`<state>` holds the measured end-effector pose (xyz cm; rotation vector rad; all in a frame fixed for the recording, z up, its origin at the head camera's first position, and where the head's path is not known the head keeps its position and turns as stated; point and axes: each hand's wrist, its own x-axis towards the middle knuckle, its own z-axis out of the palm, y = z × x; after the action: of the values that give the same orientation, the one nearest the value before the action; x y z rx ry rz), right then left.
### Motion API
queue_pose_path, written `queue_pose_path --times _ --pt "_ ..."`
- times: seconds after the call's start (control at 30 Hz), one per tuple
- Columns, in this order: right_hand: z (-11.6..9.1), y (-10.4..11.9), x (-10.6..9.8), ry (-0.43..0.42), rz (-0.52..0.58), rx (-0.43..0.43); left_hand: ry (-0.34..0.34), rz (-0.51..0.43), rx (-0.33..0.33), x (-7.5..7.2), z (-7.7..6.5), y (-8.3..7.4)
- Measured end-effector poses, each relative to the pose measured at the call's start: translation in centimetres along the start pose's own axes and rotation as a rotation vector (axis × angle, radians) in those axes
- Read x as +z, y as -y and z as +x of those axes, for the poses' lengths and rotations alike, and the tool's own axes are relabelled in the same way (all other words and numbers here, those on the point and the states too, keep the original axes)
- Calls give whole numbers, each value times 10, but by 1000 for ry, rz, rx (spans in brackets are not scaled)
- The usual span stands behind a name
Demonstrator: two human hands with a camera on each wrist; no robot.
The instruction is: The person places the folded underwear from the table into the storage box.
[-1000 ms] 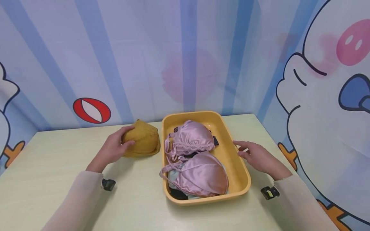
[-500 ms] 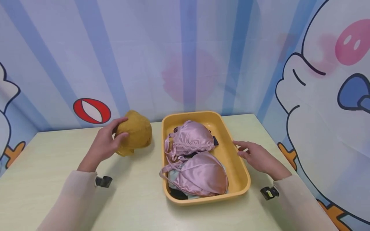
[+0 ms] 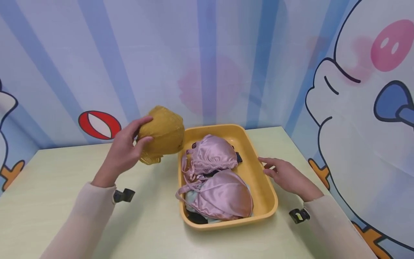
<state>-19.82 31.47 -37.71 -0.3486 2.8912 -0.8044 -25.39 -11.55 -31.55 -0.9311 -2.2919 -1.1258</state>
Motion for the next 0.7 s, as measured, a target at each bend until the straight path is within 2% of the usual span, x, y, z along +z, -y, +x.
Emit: queue_pose_path --times 0.47,0.7 --pt "-1 -1 0 4 11 -18 60 -20 188 49 40 -31" --pt "-1 -1 1 -3 7 -26 112 -26 218 74 54 -40"
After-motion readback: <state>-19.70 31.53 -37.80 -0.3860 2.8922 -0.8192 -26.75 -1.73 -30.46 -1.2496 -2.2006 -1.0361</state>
